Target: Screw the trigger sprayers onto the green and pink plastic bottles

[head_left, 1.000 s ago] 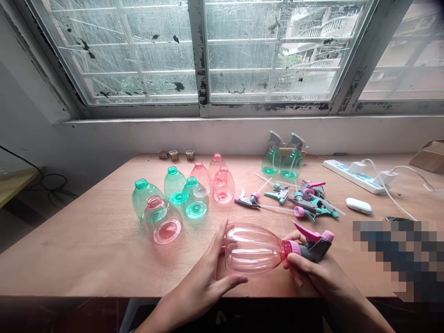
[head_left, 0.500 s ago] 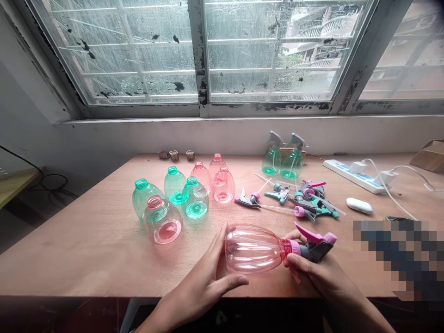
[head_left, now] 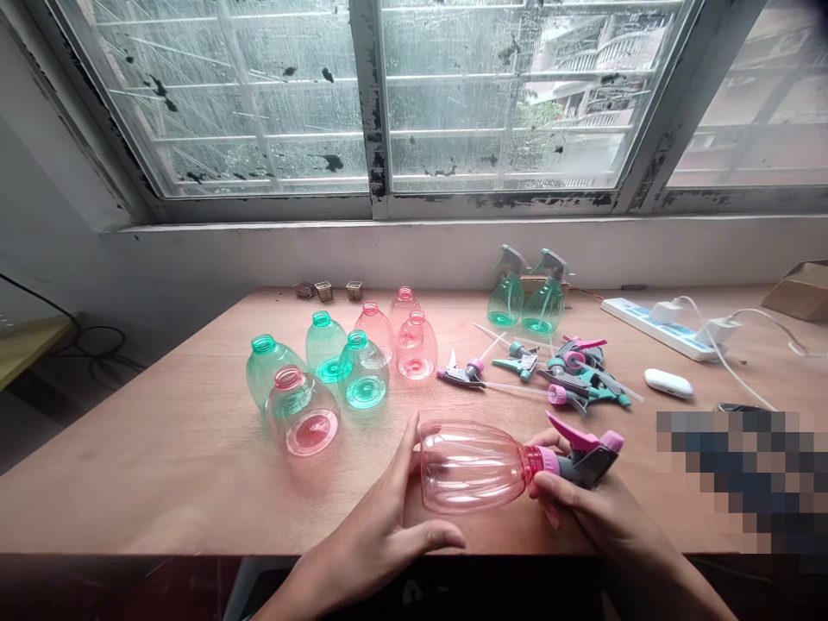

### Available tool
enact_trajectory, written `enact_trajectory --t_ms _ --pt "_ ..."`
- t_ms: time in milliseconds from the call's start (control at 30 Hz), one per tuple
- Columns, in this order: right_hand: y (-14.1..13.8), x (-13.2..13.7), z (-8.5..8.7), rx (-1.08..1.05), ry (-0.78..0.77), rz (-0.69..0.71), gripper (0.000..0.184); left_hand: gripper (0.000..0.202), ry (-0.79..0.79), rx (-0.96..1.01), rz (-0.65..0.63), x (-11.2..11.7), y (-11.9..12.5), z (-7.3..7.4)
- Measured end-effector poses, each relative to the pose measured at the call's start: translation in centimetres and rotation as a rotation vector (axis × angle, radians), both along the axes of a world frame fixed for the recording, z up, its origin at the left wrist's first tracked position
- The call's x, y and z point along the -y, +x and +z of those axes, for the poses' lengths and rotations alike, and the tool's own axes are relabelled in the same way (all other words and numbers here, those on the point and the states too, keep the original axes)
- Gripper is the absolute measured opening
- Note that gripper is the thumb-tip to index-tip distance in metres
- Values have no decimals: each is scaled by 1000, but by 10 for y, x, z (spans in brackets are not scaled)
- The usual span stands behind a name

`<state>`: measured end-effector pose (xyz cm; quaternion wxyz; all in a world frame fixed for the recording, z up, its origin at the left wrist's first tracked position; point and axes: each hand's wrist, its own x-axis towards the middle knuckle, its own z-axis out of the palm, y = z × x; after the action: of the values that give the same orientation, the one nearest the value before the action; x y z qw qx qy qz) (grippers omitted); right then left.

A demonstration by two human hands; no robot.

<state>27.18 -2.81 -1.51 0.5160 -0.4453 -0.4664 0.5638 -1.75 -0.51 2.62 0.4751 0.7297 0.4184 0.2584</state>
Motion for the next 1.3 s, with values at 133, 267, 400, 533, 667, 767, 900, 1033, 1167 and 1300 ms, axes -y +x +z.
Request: enact_trajectory --t_ms 133,267,400,533,667,767,900,1033,1167,1300 --pt "1 0 -1 34 1 3 42 102 -28 -30 2 2 -2 1" --pt "0 0 0 6 0 -17 41 102 -4 14 -10 2 -3 -3" --pt "-3 0 2 -43 -9 -35 42 98 71 34 -26 0 -2 -7" --pt "-2 0 1 -44 2 -28 42 105 68 13 -42 -2 -1 -6" --pt "1 -1 -1 8 7 -8 41 108 18 -8 -31 0 -2 -3" --pt "1 0 0 26 -6 -1 41 101 6 -12 -19 1 -2 -3" --pt "0 1 3 2 -18 -7 43 100 -6 42 -28 0 -2 -7" --pt "-2 1 3 -21 -4 -19 40 98 34 64 -42 -1 -3 -9" --pt "-1 -1 1 -30 5 -23 39 109 -2 33 -53 -2 -2 -7" --pt "1 1 0 -3 -19 -22 43 105 -80 24 -55 -3 -2 -3"
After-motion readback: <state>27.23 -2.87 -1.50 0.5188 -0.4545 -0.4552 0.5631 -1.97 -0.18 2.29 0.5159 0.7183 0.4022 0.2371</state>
